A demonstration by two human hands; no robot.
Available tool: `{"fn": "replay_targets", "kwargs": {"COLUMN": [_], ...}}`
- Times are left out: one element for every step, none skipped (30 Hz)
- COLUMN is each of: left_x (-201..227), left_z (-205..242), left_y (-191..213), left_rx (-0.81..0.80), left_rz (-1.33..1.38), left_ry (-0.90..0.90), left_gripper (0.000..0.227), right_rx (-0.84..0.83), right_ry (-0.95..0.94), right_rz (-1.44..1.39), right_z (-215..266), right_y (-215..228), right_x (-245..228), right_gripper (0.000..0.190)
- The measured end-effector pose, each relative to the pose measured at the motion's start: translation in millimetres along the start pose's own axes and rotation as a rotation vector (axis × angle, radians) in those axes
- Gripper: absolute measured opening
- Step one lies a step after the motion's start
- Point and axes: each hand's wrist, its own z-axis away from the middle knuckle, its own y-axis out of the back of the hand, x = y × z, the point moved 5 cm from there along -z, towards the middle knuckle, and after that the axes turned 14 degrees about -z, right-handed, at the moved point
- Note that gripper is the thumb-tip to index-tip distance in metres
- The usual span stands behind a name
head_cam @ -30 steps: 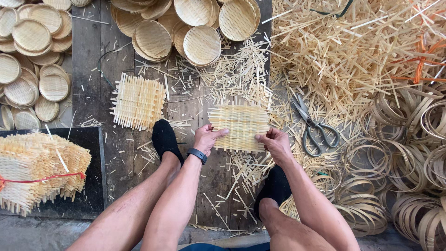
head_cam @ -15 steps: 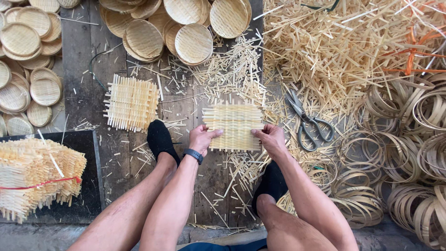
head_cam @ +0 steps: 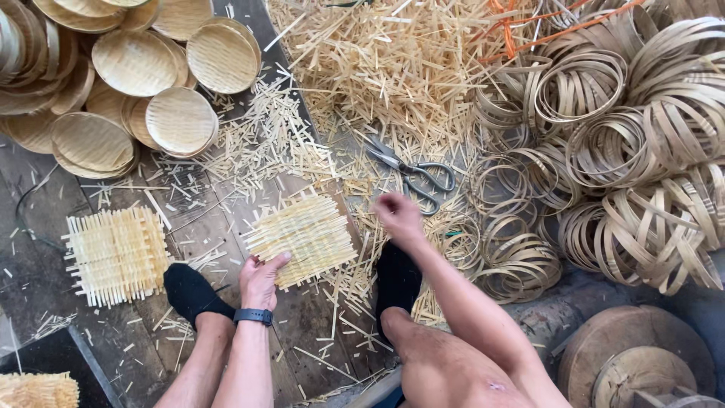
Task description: The person weaves thin bamboo strips into a flat square panel, then uses large shears to trim the panel into a circular shape around a wooden form.
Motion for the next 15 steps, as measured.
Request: {"fn": "replay_targets", "kwargs": {"left_x": [2.3, 4.0, 5.9, 5.5, 5.8, 8.0, 9.1, 14.5, 21.7, 32.9, 46.7, 62.3, 79.2, 97.8, 116.7], "left_z": [-1.1, -1.4, -1.9, -2.9, -3.8, -3.3, -1.6, -2.9, -2.3, 0.1, 5.8, 17.1, 31.8, 48.1, 67.4], "left_y": [-0.1, 0.5, 1.8, 6.6, 13.4, 25.0, 29.2, 33.4, 39.1, 42.8, 46.0, 46.1, 42.8, 34.5, 26.9], "left_rx": [0.007, 0.019, 0.031, 0.109, 0.187, 0.283, 0.355, 0.462, 0.570, 0.626, 0.685, 0.767, 0.851, 0.873, 0.893], "left_rz": [-0.034, -0.065, -0.097, -0.174, -0.250, -0.321, -0.336, -0.338, -0.340, -0.334, -0.334, -0.430, -0.534, -0.463, -0.397], "left_ry": [-0.033, -0.065, -0.097, -0.080, -0.061, -0.044, -0.077, -0.123, -0.167, -0.261, -0.353, -0.449, -0.535, -0.670, -0.806], "left_gripper": [0.070, 0.074, 0.078, 0.081, 0.084, 0.088, 0.088, 0.088, 0.089, 0.085, 0.081, 0.078, 0.076, 0.071, 0.067], "right_rx": [0.170, 0.257, 0.372, 0.391, 0.400, 0.409, 0.417, 0.366, 0.341, 0.299, 0.291, 0.299, 0.284, 0.296, 0.309], "right_ry": [0.137, 0.052, 0.036, 0.145, 0.092, 0.021, -0.050, -0.030, -0.015, -0.058, -0.086, -0.060, -0.092, -0.131, -0.158], "right_rz": [0.002, 0.190, 0.307, 0.556, 0.730, 0.689, 0.649, 0.712, 0.701, 0.660, 0.584, 0.757, 0.758, 0.761, 0.773], "right_z": [-1.5, -5.6, -8.3, -11.8, -14.6, -18.1, -15.9, -24.1, -26.0, -26.7, -29.3, -34.6, -36.4, -32.3, -28.2], "right_y": [35.8, 71.3, 105.0, 134.0, 159.9, 179.4, 198.9, 203.9, 207.8, 210.1, 213.3, 213.9, 215.1, 219.6, 222.0], "right_x": [-6.9, -2.1, 2.2, 2.6, 14.3, 29.8, 45.7, 56.6, 66.1, 70.8, 68.4, 59.7, 52.1, 39.9, 25.7], "right_gripper": [0.019, 0.017, 0.016, 0.017, 0.011, 0.022, 0.035, 0.052, 0.054, 0.050, 0.037, 0.034, 0.034, 0.035, 0.036]}}
